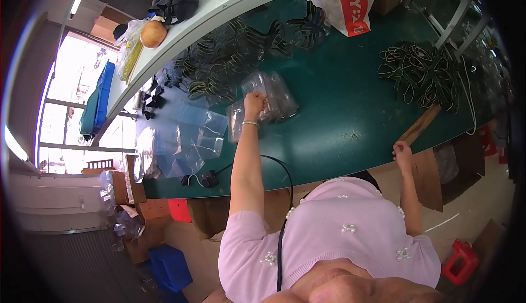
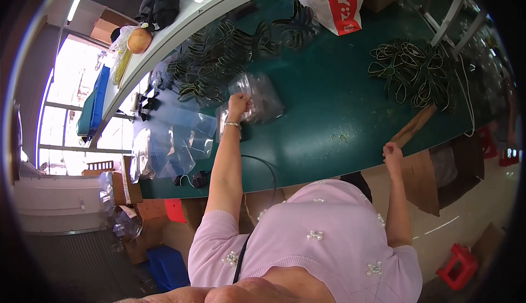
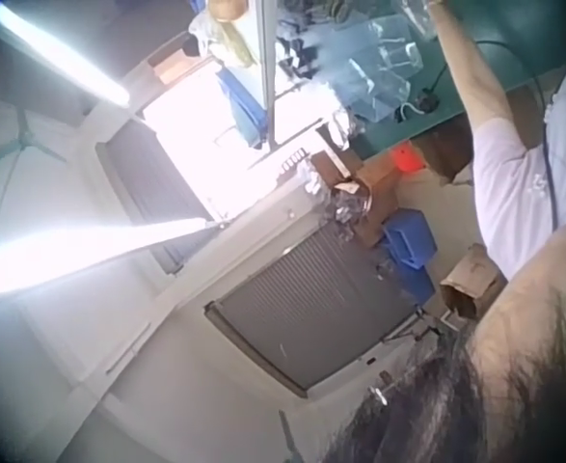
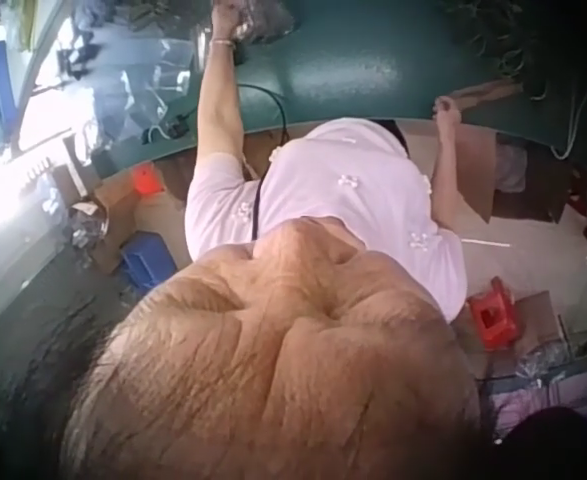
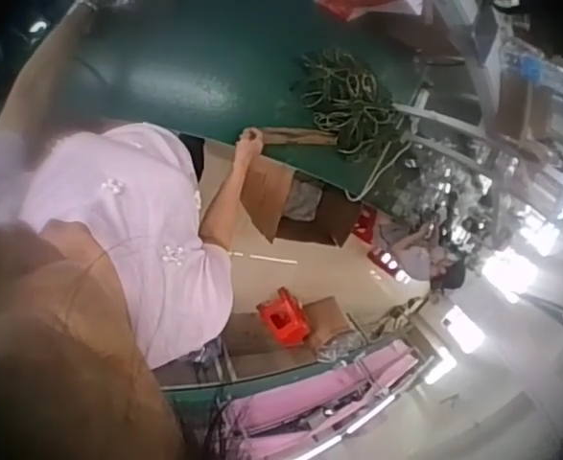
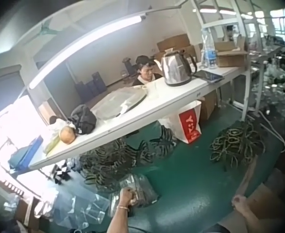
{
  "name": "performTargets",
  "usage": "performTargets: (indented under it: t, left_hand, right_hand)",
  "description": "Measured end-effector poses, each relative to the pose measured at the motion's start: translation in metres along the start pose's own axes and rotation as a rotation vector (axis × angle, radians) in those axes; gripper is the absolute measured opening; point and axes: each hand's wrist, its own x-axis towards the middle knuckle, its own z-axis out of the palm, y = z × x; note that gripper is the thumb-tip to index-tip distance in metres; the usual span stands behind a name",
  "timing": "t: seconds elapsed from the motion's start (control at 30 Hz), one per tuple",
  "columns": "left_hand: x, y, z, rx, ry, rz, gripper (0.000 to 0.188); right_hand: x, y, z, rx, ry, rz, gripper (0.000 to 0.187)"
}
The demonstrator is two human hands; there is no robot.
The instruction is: Placing artificial decorative leaves into plastic bags and organizing them into bundles.
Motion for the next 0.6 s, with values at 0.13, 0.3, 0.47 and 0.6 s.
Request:
performTargets:
  t: [0.13,0.3,0.47,0.6]
  left_hand:
    - [-0.007,0.000,-0.006,-0.233,-0.002,-0.138,0.019]
    - [-0.003,-0.018,-0.018,-0.290,-0.003,-0.140,0.017]
    - [-0.026,0.021,-0.023,0.642,0.480,0.212,0.021]
    - [-0.067,0.089,-0.065,0.474,0.607,0.368,0.021]
  right_hand:
    - [0.001,-0.008,0.004,-0.054,-0.009,-0.013,0.016]
    - [-0.005,-0.021,0.008,-0.054,-0.034,-0.025,0.016]
    - [0.007,-0.018,0.031,-0.059,-0.145,-0.124,0.016]
    - [0.027,-0.062,0.085,-0.066,-0.301,-0.218,0.029]
